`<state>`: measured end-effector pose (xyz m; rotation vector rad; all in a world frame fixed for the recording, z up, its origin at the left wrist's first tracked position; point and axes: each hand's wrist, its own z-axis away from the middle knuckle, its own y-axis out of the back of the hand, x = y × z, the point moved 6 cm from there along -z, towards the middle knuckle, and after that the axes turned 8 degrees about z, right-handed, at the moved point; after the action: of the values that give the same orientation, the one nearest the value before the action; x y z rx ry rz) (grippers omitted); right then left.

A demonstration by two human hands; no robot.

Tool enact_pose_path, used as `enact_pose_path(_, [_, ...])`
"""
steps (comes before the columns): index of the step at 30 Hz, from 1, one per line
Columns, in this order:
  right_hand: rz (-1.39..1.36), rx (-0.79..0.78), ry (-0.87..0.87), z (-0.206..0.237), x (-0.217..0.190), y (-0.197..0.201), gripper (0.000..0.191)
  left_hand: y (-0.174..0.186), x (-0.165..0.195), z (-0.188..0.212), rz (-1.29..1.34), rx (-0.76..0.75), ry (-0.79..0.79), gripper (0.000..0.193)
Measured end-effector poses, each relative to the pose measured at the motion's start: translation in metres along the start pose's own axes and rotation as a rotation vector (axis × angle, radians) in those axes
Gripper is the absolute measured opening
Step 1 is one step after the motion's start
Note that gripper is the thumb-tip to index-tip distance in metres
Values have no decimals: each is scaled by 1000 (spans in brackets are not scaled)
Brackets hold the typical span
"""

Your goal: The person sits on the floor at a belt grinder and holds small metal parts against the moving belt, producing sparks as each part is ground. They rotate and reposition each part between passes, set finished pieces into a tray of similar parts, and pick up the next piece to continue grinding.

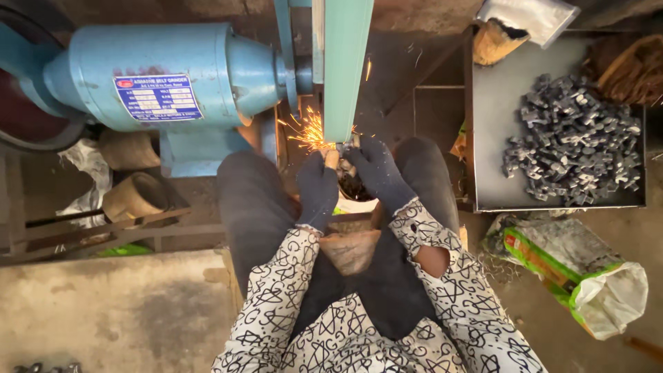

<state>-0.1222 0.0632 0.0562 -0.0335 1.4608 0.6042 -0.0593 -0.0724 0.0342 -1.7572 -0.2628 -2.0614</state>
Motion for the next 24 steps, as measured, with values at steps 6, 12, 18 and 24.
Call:
enact_pose_path(6, [-217,-14,-86,8,14,7,17,-4,15,0,-124,-130,-65,25])
enact_pose_path(12, [-169,121,-83,2,-3,14,18,-11,-13,0,33,-31,-81,27])
enact_pose_path(18, [-55,97,31,29,-3,60,14,-13,-33,-1,-44,-290,-10,29])
enact_pose_path(24, [1046,831,-153,92,55,230,45,-36,-41,39,-830,-820,19,33])
